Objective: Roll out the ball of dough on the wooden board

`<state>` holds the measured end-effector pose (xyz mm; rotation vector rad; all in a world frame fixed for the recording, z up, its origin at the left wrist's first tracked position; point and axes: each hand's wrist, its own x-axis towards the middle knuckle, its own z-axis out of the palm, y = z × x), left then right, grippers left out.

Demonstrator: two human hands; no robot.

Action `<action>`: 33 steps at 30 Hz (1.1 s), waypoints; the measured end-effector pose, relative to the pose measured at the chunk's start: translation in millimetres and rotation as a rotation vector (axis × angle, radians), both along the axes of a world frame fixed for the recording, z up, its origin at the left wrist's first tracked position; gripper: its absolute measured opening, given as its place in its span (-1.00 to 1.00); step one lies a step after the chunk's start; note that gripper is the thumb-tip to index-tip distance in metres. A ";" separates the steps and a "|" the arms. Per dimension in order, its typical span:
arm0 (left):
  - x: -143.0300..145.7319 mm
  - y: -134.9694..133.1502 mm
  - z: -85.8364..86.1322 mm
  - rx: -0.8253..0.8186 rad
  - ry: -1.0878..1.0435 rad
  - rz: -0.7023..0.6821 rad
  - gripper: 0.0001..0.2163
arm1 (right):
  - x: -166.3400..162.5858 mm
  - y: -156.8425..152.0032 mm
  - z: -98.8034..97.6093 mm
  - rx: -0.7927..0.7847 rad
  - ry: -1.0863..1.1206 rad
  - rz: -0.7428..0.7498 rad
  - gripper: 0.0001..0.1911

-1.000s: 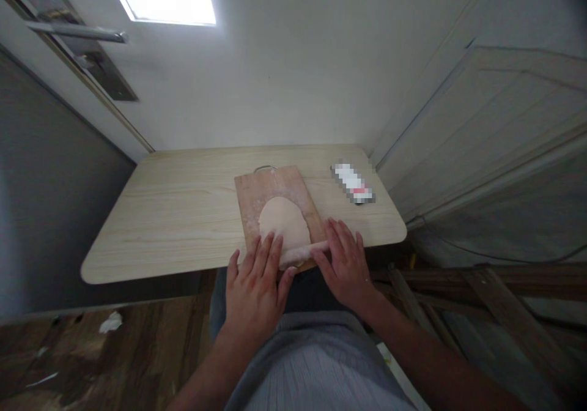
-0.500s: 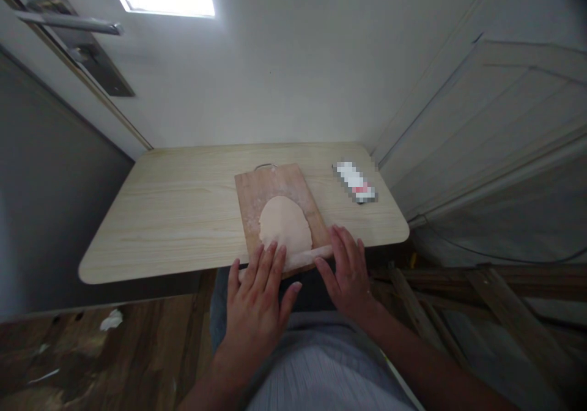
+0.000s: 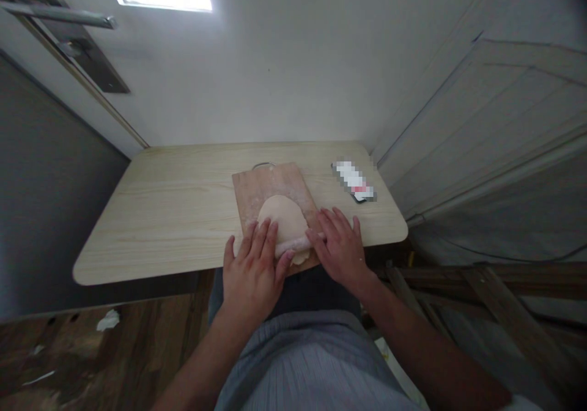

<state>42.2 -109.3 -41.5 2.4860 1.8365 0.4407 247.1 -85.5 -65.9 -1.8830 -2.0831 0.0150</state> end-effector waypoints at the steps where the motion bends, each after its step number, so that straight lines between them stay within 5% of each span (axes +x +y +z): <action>1: -0.1 2.9 0.4 -0.002 0.004 0.002 -0.46 | -1.1 3.7 0.9 0.004 -0.004 -0.005 -0.44; 14: -7.1 52.6 0.3 0.011 0.044 0.043 -0.46 | -11.3 56.7 6.5 -0.028 -0.031 -0.013 -0.38; 33: -19.2 114.8 5.7 -0.187 0.008 0.133 -0.46 | -19.3 114.6 10.0 -0.136 -0.061 0.019 -0.37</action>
